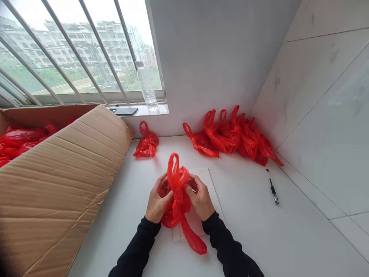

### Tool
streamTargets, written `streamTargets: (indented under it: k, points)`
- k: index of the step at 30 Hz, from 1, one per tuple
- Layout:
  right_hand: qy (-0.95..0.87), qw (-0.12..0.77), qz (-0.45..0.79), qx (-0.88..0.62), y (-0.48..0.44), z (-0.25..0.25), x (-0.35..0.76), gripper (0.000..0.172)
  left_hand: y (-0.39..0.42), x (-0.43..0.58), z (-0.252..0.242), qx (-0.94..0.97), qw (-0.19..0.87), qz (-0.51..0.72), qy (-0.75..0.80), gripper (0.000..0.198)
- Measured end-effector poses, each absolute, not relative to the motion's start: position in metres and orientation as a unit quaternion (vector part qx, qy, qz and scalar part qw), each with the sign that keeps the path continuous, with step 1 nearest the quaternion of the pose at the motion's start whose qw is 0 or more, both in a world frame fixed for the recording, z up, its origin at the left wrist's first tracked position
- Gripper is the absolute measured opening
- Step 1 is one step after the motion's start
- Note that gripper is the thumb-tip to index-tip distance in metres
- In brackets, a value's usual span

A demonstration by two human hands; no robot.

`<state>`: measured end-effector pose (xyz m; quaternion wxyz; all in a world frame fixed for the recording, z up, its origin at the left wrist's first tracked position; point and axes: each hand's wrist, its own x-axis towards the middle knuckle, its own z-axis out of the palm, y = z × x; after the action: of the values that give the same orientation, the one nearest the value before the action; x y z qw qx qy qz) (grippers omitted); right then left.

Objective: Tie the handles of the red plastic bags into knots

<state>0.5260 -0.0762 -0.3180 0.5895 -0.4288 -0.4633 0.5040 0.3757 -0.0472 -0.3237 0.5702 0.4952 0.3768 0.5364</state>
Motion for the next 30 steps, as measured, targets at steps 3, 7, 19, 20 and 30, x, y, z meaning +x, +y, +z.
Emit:
streamTargets:
  k: [3, 7, 19, 20, 30]
  points:
    - [-0.411, 0.616, 0.52, -0.425, -0.073, -0.321, 0.528, 0.035, -0.046, 0.373, -0.325, 0.496, 0.597, 0.5, 0.384, 0.058]
    - [-0.341, 0.636, 0.565, -0.401, -0.07, -0.329, 0.528, 0.03, -0.044, 0.37, -0.328, 0.484, 0.604, 0.495, 0.394, 0.038]
    - [-0.422, 0.6, 0.495, -0.466, -0.07, -0.33, 0.531, 0.041, -0.042, 0.372, -0.332, 0.392, 0.655, 0.533, 0.364, 0.042]
    - [-0.423, 0.596, 0.495, -0.471, -0.071, -0.33, 0.531, 0.042, -0.042, 0.372, -0.332, 0.388, 0.654, 0.539, 0.363, 0.041]
    - [-0.4, 0.569, 0.59, -0.411, -0.074, -0.328, 0.533, 0.044, -0.047, 0.369, -0.322, 0.478, 0.637, 0.484, 0.364, 0.043]
